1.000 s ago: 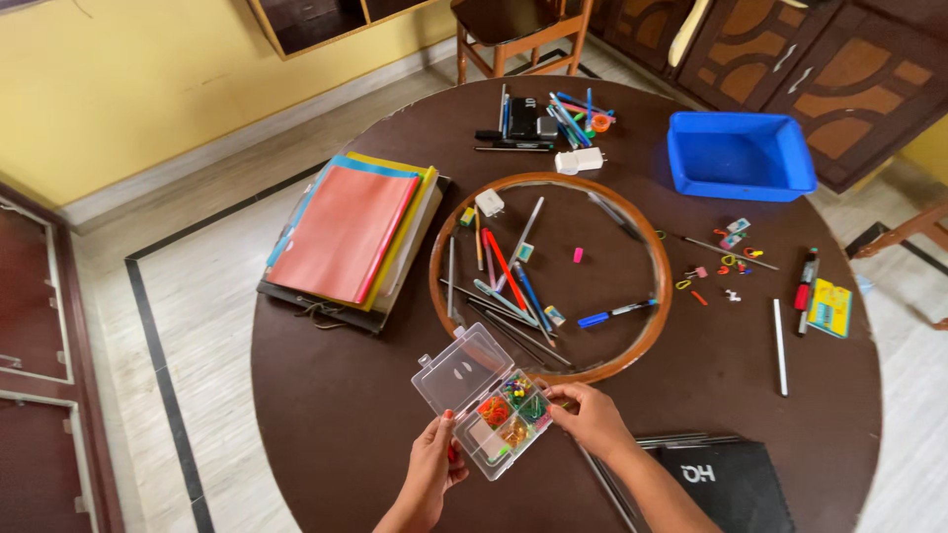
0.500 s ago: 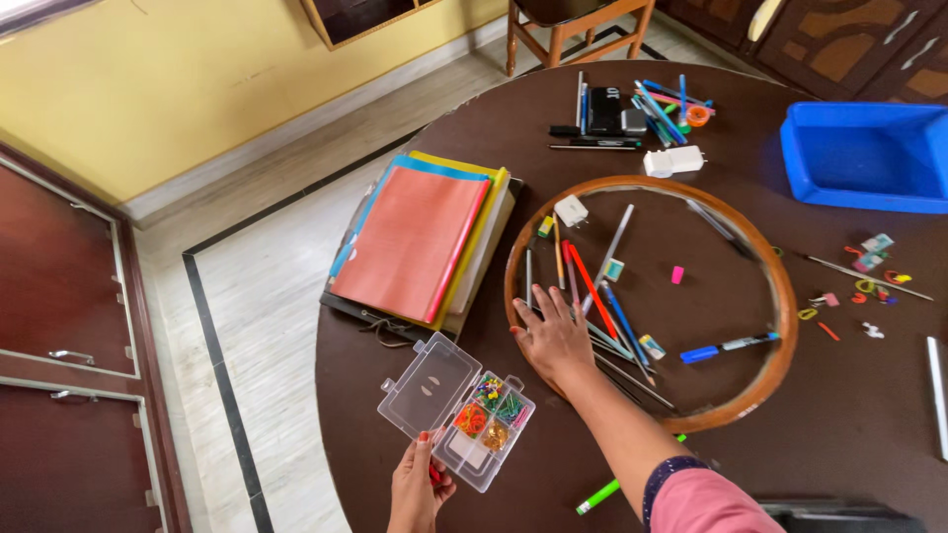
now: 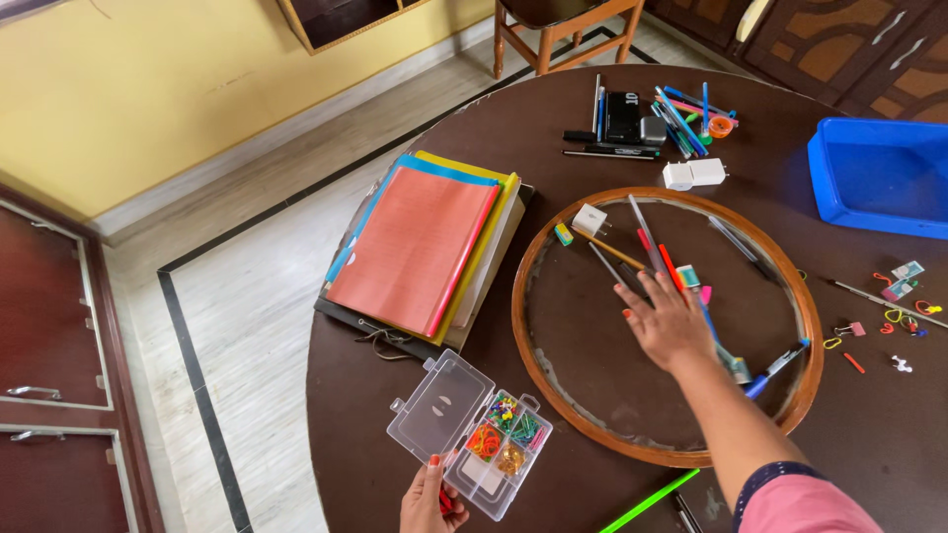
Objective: The person organizes stationery items on a round table. They place colored folders into a binder, then sort small items like paper clips, rubber bands, and pens into a clear plastic compartment box. The person also moves a green pencil and other loose items around the table.
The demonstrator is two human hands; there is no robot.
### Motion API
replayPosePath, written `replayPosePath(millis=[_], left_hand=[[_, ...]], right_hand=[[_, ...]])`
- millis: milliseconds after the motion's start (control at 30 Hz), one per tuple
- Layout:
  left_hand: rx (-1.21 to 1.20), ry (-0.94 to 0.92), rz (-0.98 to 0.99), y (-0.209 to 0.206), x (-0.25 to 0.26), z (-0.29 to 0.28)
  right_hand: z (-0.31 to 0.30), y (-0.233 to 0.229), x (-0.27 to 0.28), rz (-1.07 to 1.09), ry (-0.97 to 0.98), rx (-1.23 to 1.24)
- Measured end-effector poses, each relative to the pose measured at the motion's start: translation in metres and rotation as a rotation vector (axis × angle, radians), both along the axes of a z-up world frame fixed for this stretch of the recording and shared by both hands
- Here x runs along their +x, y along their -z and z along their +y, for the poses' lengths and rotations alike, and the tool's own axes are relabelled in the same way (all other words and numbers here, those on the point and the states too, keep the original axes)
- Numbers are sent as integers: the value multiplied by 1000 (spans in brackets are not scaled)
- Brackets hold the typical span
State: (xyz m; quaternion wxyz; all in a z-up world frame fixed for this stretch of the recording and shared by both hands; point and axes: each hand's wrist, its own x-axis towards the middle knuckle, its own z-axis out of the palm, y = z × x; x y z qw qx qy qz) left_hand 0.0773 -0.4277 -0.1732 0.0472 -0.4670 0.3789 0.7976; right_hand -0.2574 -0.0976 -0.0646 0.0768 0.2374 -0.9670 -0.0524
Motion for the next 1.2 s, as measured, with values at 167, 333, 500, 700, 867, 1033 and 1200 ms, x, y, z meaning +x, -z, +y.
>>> replayPosePath(millis=[167, 333, 500, 700, 867, 1033, 1200], left_hand=[[-13, 18, 0, 7, 2, 1], [-26, 50, -29, 13, 7, 2], [-68, 36, -37, 28, 11, 8], [-143, -20, 144, 53, 23, 6], [-193, 3, 62, 70, 33, -1], [-99, -76, 145, 85, 42, -1], [-188, -13, 217, 82, 35, 3]], right_hand=[[31, -2, -15, 41, 102, -45], [8, -6, -10, 59, 285, -173], [-65, -17, -17, 112, 130, -299], [-146, -42, -48, -15, -160, 87], [-152, -35, -81, -149, -92, 224], [-98, -17, -106, -155, 61, 221], [-25, -14, -105, -163, 218, 91]])
